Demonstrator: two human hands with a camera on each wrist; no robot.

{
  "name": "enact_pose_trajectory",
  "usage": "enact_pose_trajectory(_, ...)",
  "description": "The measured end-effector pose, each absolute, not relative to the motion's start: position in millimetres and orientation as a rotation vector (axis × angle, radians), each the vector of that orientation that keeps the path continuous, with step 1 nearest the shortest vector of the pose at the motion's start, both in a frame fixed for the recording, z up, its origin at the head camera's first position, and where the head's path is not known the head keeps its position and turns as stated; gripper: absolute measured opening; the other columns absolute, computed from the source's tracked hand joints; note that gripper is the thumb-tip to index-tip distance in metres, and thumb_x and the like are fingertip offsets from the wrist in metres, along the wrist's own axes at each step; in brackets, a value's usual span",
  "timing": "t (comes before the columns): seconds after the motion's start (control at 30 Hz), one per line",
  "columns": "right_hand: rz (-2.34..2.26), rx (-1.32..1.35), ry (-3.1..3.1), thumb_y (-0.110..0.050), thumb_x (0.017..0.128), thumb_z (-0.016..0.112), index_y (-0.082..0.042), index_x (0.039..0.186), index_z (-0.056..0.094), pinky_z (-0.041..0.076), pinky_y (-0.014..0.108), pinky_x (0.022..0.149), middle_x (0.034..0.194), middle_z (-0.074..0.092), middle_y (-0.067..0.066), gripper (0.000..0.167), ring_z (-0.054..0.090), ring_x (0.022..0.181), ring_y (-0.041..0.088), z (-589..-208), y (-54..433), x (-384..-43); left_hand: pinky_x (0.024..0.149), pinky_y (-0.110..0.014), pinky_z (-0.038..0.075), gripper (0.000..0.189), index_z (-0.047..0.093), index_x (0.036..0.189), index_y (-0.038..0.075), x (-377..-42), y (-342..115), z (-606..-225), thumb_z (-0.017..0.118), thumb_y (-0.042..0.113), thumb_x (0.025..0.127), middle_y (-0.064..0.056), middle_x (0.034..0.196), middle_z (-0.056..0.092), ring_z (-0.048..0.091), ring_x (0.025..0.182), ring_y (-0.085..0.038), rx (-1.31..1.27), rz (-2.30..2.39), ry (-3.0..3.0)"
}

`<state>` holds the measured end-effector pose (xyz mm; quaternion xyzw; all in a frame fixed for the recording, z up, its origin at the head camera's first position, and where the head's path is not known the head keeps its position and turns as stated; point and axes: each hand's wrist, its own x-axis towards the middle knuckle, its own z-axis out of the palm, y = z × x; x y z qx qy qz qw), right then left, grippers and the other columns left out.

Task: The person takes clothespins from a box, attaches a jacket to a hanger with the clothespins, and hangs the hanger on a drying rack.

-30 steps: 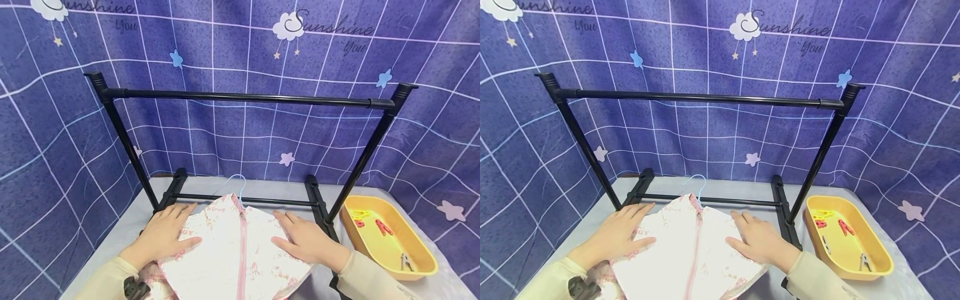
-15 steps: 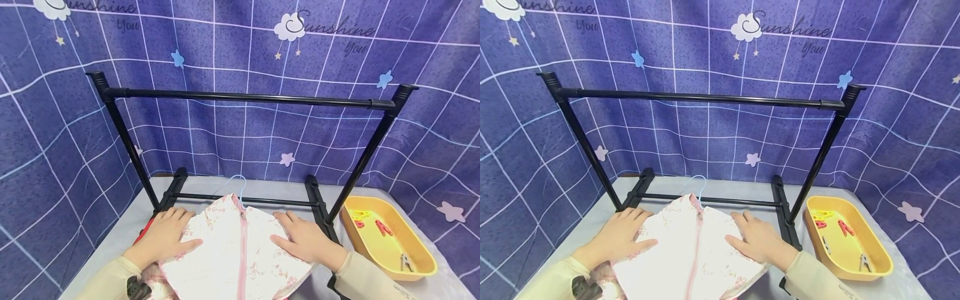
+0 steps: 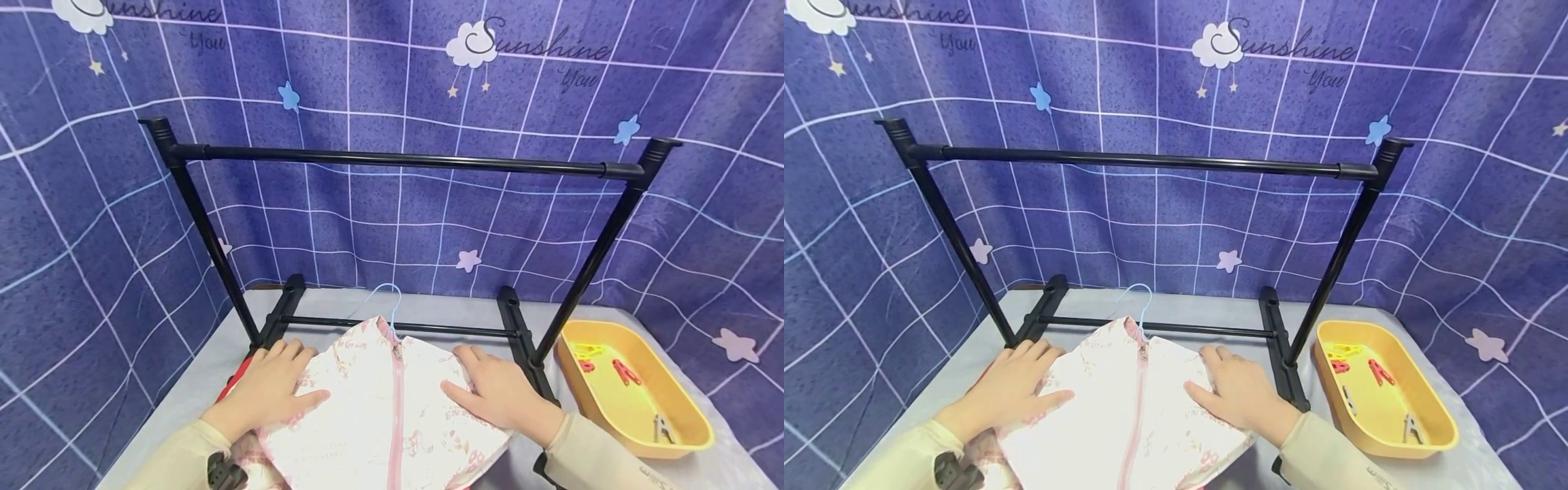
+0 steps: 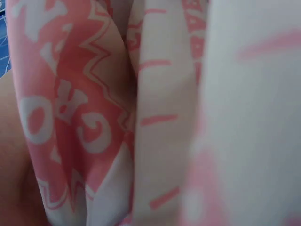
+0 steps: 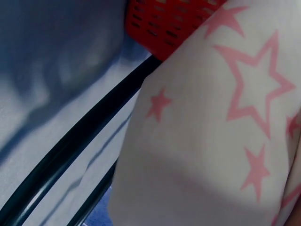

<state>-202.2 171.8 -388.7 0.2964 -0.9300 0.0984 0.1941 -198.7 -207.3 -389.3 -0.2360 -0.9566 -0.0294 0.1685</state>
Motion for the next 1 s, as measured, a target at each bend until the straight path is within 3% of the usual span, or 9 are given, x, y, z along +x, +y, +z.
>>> enact_pose_trajectory(0.2,0.222,0.817,-2.549,-0.049,0.090,0.063,-0.011,0.119,0.057,0.049,0.033,0.055,0.098,0.066,0.006,0.048,0.068,0.075,0.024,-389.4,171.1,-201.3,0.079,-0.053,0.043,0.060,0.063,0.111,0.009,-197.0,-206.6,-389.3,0.064,0.063,0.086,-0.010,0.106,0.059,0.053,0.104,-0.032,-0.658,-0.068,-2.735)
enact_pose_trajectory(0.47,0.150,0.818,-2.449,-0.052,0.087,0.064,-0.013,0.114,0.058,0.038,0.026,0.046,0.079,0.056,0.001,0.047,0.057,0.060,0.018,-389.9,171.8,-202.3,0.078,-0.052,0.043,0.039,0.063,0.105,0.009,-195.3,-204.0,-387.1,0.061,0.047,0.095,-0.007,0.102,0.060,0.054,0.100,-0.028,-0.673,-0.085,-2.746)
enact_pose_trajectory(0.77,0.169,0.820,-2.368,-0.056,0.087,0.061,-0.014,0.115,0.060,0.031,0.023,0.041,0.078,0.050,0.000,0.050,0.049,0.055,0.014,-391.4,173.1,-202.4,0.082,-0.051,0.042,0.032,0.062,0.105,0.008,-196.5,-203.2,-389.1,0.060,0.038,0.097,-0.009,0.105,0.062,0.054,0.101,-0.029,-0.658,-0.088,-2.745)
enact_pose_trajectory(1.0,0.183,0.820,-2.303,-0.060,0.090,0.056,-0.014,0.115,0.061,0.023,0.020,0.039,0.079,0.049,0.000,0.052,0.037,0.050,0.007,-389.4,173.0,-201.8,0.079,-0.046,0.042,0.024,0.063,0.095,0.011,-198.3,-204.1,-389.4,0.062,0.035,0.096,-0.003,0.090,0.060,0.055,0.095,-0.026,-0.691,-0.124,-2.667)
